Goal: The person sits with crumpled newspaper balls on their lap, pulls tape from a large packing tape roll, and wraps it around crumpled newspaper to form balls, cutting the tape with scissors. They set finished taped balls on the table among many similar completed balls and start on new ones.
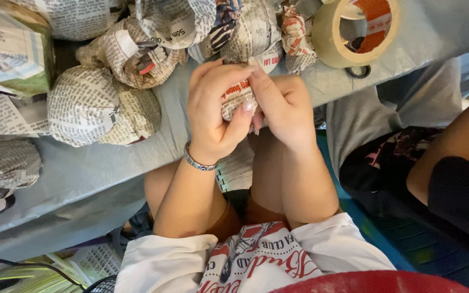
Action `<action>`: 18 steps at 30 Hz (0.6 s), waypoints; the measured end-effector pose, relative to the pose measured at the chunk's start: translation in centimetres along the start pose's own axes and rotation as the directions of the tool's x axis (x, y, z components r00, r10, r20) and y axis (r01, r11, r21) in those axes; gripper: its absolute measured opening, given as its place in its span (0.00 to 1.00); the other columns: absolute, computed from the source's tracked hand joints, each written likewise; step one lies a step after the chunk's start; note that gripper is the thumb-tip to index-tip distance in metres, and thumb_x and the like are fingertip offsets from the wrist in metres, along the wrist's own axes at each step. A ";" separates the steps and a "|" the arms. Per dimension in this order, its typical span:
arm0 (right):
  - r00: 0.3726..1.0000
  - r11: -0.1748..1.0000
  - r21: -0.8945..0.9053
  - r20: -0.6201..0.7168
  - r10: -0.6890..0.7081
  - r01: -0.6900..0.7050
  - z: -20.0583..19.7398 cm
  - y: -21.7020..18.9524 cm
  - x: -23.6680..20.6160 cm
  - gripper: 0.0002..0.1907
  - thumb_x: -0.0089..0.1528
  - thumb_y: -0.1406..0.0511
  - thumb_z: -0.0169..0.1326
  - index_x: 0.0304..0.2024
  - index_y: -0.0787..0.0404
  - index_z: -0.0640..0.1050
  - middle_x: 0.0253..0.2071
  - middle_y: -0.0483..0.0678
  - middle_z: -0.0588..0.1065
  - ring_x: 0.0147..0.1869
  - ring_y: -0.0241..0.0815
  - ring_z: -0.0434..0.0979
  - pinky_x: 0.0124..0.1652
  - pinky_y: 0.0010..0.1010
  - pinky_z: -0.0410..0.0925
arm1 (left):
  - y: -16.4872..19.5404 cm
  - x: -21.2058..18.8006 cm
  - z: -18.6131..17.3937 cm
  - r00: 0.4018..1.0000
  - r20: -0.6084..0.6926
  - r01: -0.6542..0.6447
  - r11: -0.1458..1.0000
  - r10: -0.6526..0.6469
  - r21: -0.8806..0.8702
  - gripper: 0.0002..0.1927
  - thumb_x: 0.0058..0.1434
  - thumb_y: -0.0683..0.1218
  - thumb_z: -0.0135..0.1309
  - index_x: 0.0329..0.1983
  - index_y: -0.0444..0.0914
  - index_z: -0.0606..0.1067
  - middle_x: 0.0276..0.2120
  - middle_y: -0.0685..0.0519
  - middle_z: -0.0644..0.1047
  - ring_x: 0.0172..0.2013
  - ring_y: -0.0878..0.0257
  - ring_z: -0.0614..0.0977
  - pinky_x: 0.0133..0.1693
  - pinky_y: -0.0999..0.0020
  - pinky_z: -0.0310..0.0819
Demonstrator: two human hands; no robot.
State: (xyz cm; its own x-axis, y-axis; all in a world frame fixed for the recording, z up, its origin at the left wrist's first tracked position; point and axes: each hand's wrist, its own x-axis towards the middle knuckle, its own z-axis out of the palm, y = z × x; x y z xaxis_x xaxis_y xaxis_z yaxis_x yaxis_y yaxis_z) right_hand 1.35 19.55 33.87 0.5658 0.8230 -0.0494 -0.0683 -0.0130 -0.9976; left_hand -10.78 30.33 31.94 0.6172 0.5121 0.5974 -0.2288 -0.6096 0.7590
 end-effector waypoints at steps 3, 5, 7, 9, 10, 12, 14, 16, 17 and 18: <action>0.999 0.997 0.059 -0.025 0.044 -0.043 0.0 0.8 0.1 0.28 0.74 0.59 0.45 0.21 0.64 0.75 0.17 0.45 0.72 0.18 0.31 0.68 0.20 0.25 0.58 | 0.7 0.1 0.5 0.999 -0.038 0.031 0.999 -0.030 0.026 0.17 0.70 0.46 0.55 0.60 0.39 0.73 0.51 0.49 0.78 0.52 0.51 0.79 0.61 0.60 0.70; 0.997 0.996 0.062 -0.036 -0.066 0.068 0.1 1.6 0.0 0.29 0.75 0.60 0.45 0.20 0.64 0.73 0.17 0.46 0.71 0.18 0.32 0.66 0.21 0.26 0.58 | 1.0 0.1 0.9 0.996 -0.065 0.059 0.998 -0.058 0.005 0.17 0.70 0.46 0.54 0.60 0.38 0.73 0.51 0.48 0.78 0.51 0.52 0.79 0.58 0.62 0.72; 0.988 0.988 0.035 -0.039 -0.152 0.153 -0.1 2.4 -0.1 0.29 0.76 0.60 0.44 0.20 0.63 0.72 0.18 0.46 0.71 0.19 0.32 0.66 0.22 0.27 0.60 | 1.1 0.0 1.2 0.994 -0.079 0.069 0.998 -0.070 -0.011 0.15 0.70 0.45 0.54 0.58 0.38 0.75 0.50 0.49 0.78 0.50 0.53 0.80 0.56 0.63 0.74; 0.976 0.976 -0.023 -0.032 -0.216 0.215 -0.4 3.5 -0.4 0.28 0.76 0.61 0.43 0.20 0.63 0.71 0.18 0.45 0.72 0.20 0.32 0.68 0.23 0.27 0.61 | 1.2 0.0 1.2 0.996 -0.068 0.061 0.998 -0.061 -0.009 0.13 0.68 0.44 0.54 0.55 0.39 0.77 0.49 0.49 0.79 0.49 0.53 0.81 0.55 0.63 0.74; 0.982 0.982 0.058 -0.059 -0.178 0.182 -0.4 4.1 -0.7 0.28 0.76 0.61 0.43 0.21 0.63 0.71 0.18 0.45 0.71 0.20 0.32 0.68 0.23 0.27 0.61 | 1.3 0.0 1.1 0.997 -0.055 0.058 0.998 -0.058 -0.011 0.12 0.67 0.43 0.54 0.53 0.39 0.78 0.49 0.49 0.79 0.49 0.53 0.81 0.54 0.63 0.75; 0.989 0.967 0.219 -0.098 -0.113 0.132 0.0 5.6 -0.9 0.28 0.77 0.61 0.42 0.21 0.63 0.72 0.18 0.44 0.71 0.21 0.31 0.67 0.24 0.27 0.60 | 1.2 0.4 0.6 0.999 -0.007 0.039 0.999 -0.039 -0.022 0.13 0.64 0.42 0.54 0.51 0.40 0.80 0.50 0.49 0.79 0.47 0.52 0.81 0.51 0.62 0.75; 0.983 0.978 0.105 -0.038 -0.178 0.181 -0.3 6.6 -1.4 0.26 0.76 0.61 0.43 0.24 0.64 0.73 0.22 0.44 0.74 0.25 0.32 0.71 0.27 0.27 0.64 | 1.3 0.7 -0.5 0.997 0.081 0.022 1.000 -0.021 -0.012 0.16 0.62 0.44 0.56 0.53 0.42 0.81 0.52 0.47 0.77 0.50 0.50 0.81 0.53 0.60 0.75; 0.984 0.982 0.054 -0.006 -0.179 0.179 -0.8 7.1 -2.1 0.24 0.75 0.61 0.44 0.26 0.65 0.75 0.25 0.45 0.75 0.28 0.32 0.73 0.30 0.27 0.66 | 1.8 0.8 -1.5 0.992 0.121 -0.041 0.998 0.035 0.051 0.19 0.57 0.49 0.60 0.52 0.44 0.81 0.52 0.47 0.76 0.51 0.49 0.80 0.53 0.58 0.75; 0.989 0.987 0.058 -0.006 -0.151 0.151 -1.1 7.2 -2.5 0.23 0.75 0.60 0.44 0.27 0.65 0.75 0.26 0.44 0.75 0.29 0.32 0.73 0.31 0.27 0.66 | 2.0 0.9 -1.9 0.990 0.119 -0.093 0.990 0.080 0.105 0.22 0.53 0.53 0.63 0.51 0.45 0.82 0.51 0.48 0.76 0.50 0.49 0.80 0.52 0.56 0.74; 0.993 0.991 0.062 -0.006 -0.118 0.118 -1.2 7.3 -2.9 0.23 0.74 0.60 0.43 0.28 0.65 0.75 0.27 0.44 0.75 0.30 0.32 0.72 0.32 0.26 0.66 | 2.2 0.8 -2.2 0.985 0.119 -0.140 0.977 0.122 0.159 0.25 0.49 0.57 0.66 0.50 0.45 0.82 0.50 0.48 0.77 0.49 0.49 0.79 0.52 0.55 0.73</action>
State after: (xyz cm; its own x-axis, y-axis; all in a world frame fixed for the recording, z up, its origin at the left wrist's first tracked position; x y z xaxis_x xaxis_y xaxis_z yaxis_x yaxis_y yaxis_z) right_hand 0.23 16.36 26.68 0.5752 0.8152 0.0678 -0.0522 0.1193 -0.9915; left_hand -12.48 30.75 34.70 0.6697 0.3588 0.6502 -0.1903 -0.7634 0.6173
